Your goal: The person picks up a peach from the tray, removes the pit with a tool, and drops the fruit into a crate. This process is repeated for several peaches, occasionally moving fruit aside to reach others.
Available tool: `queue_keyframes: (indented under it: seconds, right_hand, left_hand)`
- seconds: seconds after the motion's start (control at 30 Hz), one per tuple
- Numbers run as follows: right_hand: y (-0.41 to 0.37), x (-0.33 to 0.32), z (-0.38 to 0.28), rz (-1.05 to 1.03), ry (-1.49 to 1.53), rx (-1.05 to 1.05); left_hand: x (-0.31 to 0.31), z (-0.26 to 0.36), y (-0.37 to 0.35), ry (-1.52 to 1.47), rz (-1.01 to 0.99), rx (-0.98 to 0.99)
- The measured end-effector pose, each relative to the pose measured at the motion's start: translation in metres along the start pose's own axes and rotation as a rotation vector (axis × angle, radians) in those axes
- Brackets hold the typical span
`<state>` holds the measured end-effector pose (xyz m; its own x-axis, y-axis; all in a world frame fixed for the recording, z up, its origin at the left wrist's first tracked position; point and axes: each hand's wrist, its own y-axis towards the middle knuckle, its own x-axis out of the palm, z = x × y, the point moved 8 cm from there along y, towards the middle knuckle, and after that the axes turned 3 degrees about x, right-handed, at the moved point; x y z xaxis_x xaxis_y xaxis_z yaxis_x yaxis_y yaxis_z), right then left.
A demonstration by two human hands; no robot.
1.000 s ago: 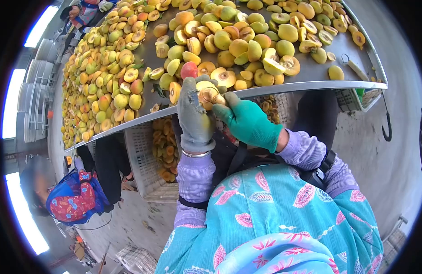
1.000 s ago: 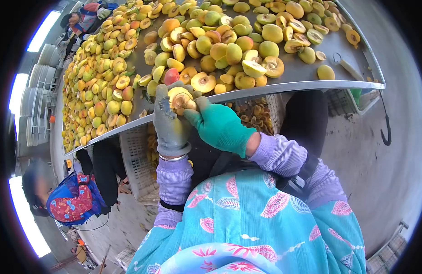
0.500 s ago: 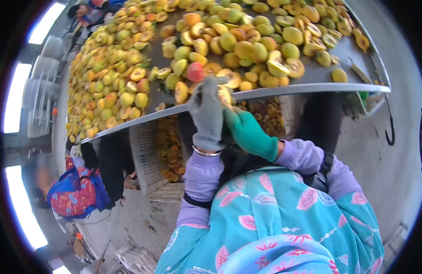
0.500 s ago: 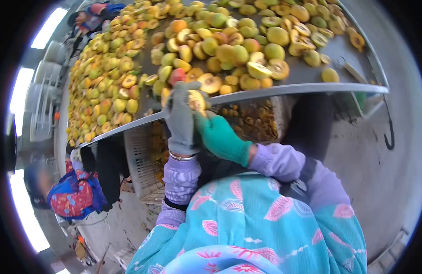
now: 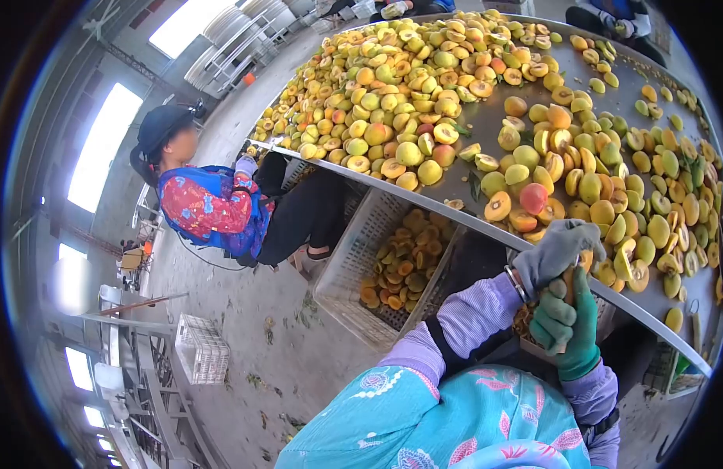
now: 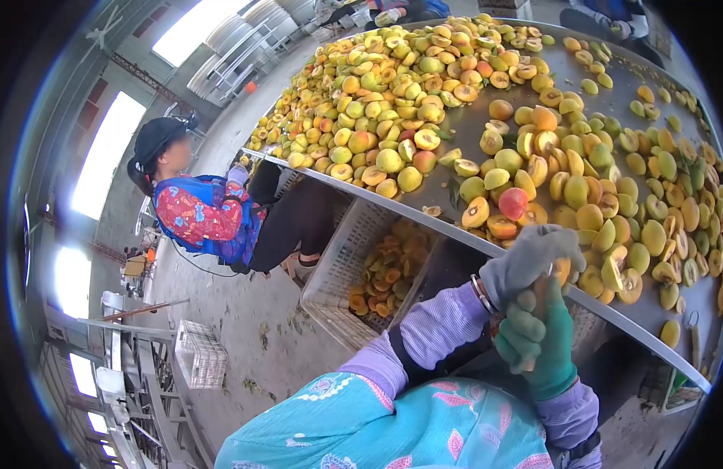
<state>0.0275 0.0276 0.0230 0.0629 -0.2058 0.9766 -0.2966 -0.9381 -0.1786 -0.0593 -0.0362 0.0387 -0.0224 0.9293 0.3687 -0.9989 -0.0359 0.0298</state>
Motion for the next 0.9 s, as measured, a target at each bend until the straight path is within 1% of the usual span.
queue_keyframes:
  seconds: [0.07,0.1,0.13,0.17,0.2,0.23,0.27,0.33,0.37,0.4,0.43,0.47,0.5,0.53,0.57,0.6,0.67,0.7,0.8,0.83,0.9]
  right_hand:
    - [0.0,0.01,-0.002,-0.154,0.074,0.083]
    - [-0.002,0.013,-0.005,-0.215,0.109,0.14]
    - [-0.005,0.018,-0.005,-0.262,0.153,0.192]
    - [-0.009,0.019,-0.002,-0.268,0.093,0.183]
    - [-0.013,0.032,0.002,-0.329,0.105,0.221]
    - [-0.016,0.027,0.0,-0.254,0.086,0.174]
    - [-0.024,0.013,-0.002,-0.177,0.071,0.126]
    - [-0.032,-0.061,0.007,0.088,0.162,0.177]
    - [-0.036,-0.106,0.023,0.181,0.311,0.253]
    - [-0.042,-0.139,0.036,0.36,0.251,0.28]
    - [-0.043,-0.137,0.043,0.331,0.211,0.3]
    - [-0.039,-0.132,0.048,0.299,0.167,0.319]
    - [-0.038,-0.125,0.045,0.332,0.091,0.284]
    - [-0.036,-0.109,0.037,0.363,0.01,0.249]
    - [-0.035,-0.094,0.029,0.392,-0.072,0.215]
    - [-0.034,-0.086,0.018,0.459,-0.237,0.155]
    - [-0.035,-0.069,-0.001,0.585,-0.56,0.051]
    - [-0.033,-0.061,-0.007,0.63,-0.603,0.063]
    - [-0.01,-0.029,-0.028,0.58,-0.917,-0.218]
    - [0.0,-0.024,-0.036,0.573,-1.129,-0.345]
    - [0.015,-0.002,-0.045,0.558,-1.507,-0.5]
  left_hand:
    - [0.011,0.026,-0.012,-0.046,-0.113,0.208]
    - [0.008,0.027,-0.016,-0.052,-0.062,0.363]
    - [-0.004,0.013,-0.02,-0.321,0.062,0.147]
    - [-0.011,-0.006,-0.028,-0.603,0.177,-0.092]
    - [-0.039,0.013,-0.039,-0.407,0.305,0.126]
    - [-0.069,0.028,-0.057,-0.208,0.4,0.164]
    - [-0.105,0.046,-0.081,0.128,0.487,0.151]
    - [-0.176,0.075,-0.102,0.939,0.662,0.024]
    - [-0.187,0.079,-0.097,1.232,0.677,-0.018]
    - [-0.19,0.072,-0.086,1.386,0.66,-0.068]
    - [-0.189,0.068,-0.075,1.541,0.642,-0.117]
    - [-0.182,0.06,-0.047,1.574,0.56,-0.101]
    - [-0.17,0.055,-0.02,1.603,0.481,-0.081]
    - [-0.168,0.031,0.0,1.619,0.32,-0.374]
    - [-0.167,0.022,0.014,1.624,0.27,-0.347]
    - [-0.168,0.013,0.025,1.632,0.222,-0.317]
    - [-0.168,0.016,0.03,1.532,0.155,-0.197]
    - [-0.169,0.019,0.028,1.482,0.133,-0.145]
    - [-0.178,0.036,0.003,0.897,0.301,0.01]
    - [-0.156,0.049,-0.011,0.791,0.36,-0.006]
    - [-0.135,0.041,-0.032,0.452,0.34,0.094]
